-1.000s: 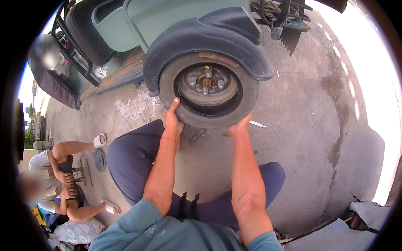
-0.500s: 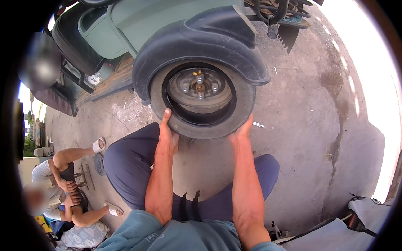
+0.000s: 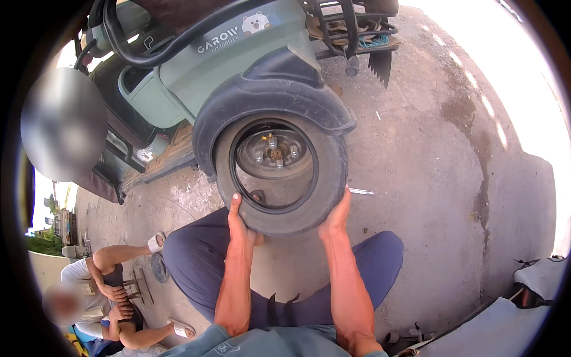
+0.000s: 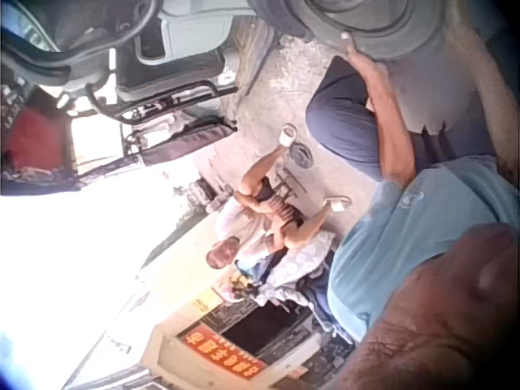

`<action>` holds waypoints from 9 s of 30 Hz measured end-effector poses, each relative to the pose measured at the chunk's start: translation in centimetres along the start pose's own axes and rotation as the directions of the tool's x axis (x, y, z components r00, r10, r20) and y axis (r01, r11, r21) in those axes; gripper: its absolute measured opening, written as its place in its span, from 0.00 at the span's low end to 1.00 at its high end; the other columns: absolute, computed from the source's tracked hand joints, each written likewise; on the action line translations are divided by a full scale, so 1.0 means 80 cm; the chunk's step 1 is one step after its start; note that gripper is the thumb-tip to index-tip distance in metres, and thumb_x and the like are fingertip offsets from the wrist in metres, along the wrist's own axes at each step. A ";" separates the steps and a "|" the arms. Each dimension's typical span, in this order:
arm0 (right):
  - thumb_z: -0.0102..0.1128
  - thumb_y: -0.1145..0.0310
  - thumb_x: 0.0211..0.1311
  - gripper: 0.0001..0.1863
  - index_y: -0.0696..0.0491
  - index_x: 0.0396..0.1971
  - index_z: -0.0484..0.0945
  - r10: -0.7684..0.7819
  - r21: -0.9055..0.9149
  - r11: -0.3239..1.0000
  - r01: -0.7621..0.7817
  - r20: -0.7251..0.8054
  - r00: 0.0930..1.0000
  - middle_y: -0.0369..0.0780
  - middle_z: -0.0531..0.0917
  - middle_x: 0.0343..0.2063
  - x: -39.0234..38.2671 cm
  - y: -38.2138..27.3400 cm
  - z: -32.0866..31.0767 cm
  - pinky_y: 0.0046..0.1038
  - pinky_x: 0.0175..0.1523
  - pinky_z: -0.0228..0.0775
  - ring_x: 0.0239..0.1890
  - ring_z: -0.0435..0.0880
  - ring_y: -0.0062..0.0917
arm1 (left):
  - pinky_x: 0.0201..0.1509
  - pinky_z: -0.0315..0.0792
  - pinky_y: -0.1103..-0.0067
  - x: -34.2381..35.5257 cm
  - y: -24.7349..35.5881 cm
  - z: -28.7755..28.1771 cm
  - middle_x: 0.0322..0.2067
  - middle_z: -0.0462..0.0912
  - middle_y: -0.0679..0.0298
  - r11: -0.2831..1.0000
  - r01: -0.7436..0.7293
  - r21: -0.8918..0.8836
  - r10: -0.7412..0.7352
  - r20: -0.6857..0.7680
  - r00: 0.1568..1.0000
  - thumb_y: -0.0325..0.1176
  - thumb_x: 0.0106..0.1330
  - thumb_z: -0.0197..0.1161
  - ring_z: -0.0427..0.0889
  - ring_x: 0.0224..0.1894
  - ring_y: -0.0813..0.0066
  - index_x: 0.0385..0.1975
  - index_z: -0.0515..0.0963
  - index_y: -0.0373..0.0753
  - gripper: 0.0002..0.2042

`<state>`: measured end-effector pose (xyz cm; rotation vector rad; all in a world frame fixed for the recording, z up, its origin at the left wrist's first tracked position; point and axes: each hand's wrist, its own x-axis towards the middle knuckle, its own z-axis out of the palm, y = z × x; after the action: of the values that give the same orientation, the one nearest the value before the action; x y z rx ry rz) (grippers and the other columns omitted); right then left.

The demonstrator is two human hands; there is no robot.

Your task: The person uses tire irons to pry a tire off its rim, removes the inner tube, and works on the wheel assembly of a small electric vehicle.

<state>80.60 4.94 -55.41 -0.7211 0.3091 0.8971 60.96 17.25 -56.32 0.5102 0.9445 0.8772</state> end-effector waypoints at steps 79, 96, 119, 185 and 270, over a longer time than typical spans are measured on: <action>0.75 0.59 0.61 0.31 0.62 0.57 0.76 -0.565 -0.340 0.770 0.540 0.031 0.825 0.40 0.83 0.50 0.042 0.034 -0.026 0.29 0.61 0.68 0.51 0.80 0.27 | 0.65 0.62 0.54 0.050 0.173 0.223 0.65 0.67 0.51 -0.773 -0.518 0.366 0.368 0.924 0.105 0.51 0.56 0.73 0.68 0.63 0.48 0.73 0.61 0.51 0.43; 0.58 0.50 0.74 0.35 0.67 0.64 0.69 -0.275 -0.715 0.281 0.640 0.579 0.767 0.47 0.76 0.61 0.138 -0.153 0.005 0.32 0.70 0.59 0.62 0.74 0.31 | 0.74 0.47 0.43 0.073 0.132 0.241 0.67 0.64 0.40 -0.574 -0.715 0.399 0.528 0.848 0.049 0.55 0.56 0.72 0.59 0.71 0.39 0.72 0.63 0.46 0.44; 0.73 0.54 0.62 0.36 0.70 0.57 0.75 -0.655 -0.447 0.617 0.648 0.165 0.737 0.53 0.79 0.57 0.086 0.007 -0.007 0.41 0.60 0.79 0.51 0.82 0.40 | 0.74 0.41 0.36 0.092 0.115 0.220 0.69 0.62 0.38 -0.550 -0.700 0.455 0.585 0.808 0.066 0.61 0.56 0.67 0.57 0.73 0.35 0.70 0.66 0.46 0.43; 0.79 0.74 0.37 0.27 0.55 0.42 0.78 0.079 -0.573 0.186 0.798 0.819 0.569 0.43 0.81 0.39 -0.047 0.153 0.060 0.32 0.48 0.74 0.41 0.82 0.34 | 0.56 0.73 0.66 -0.046 0.277 0.098 0.44 0.85 0.55 -0.518 -0.702 0.489 0.655 0.755 0.042 0.33 0.70 0.63 0.82 0.49 0.55 0.47 0.80 0.35 0.11; 0.55 0.68 0.73 0.11 0.62 0.39 0.79 -0.320 -0.678 0.549 0.489 0.370 0.872 0.36 0.82 0.25 0.082 0.005 0.114 0.20 0.27 0.66 0.23 0.76 0.16 | 0.54 0.78 0.60 0.058 0.120 0.179 0.51 0.83 0.48 -0.515 -0.717 0.470 0.232 0.882 0.411 0.16 0.59 0.52 0.82 0.51 0.45 0.61 0.75 0.36 0.26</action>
<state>83.80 15.28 -52.45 -1.4072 -0.4701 0.6093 70.62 26.34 -44.34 2.8580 0.6998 0.7150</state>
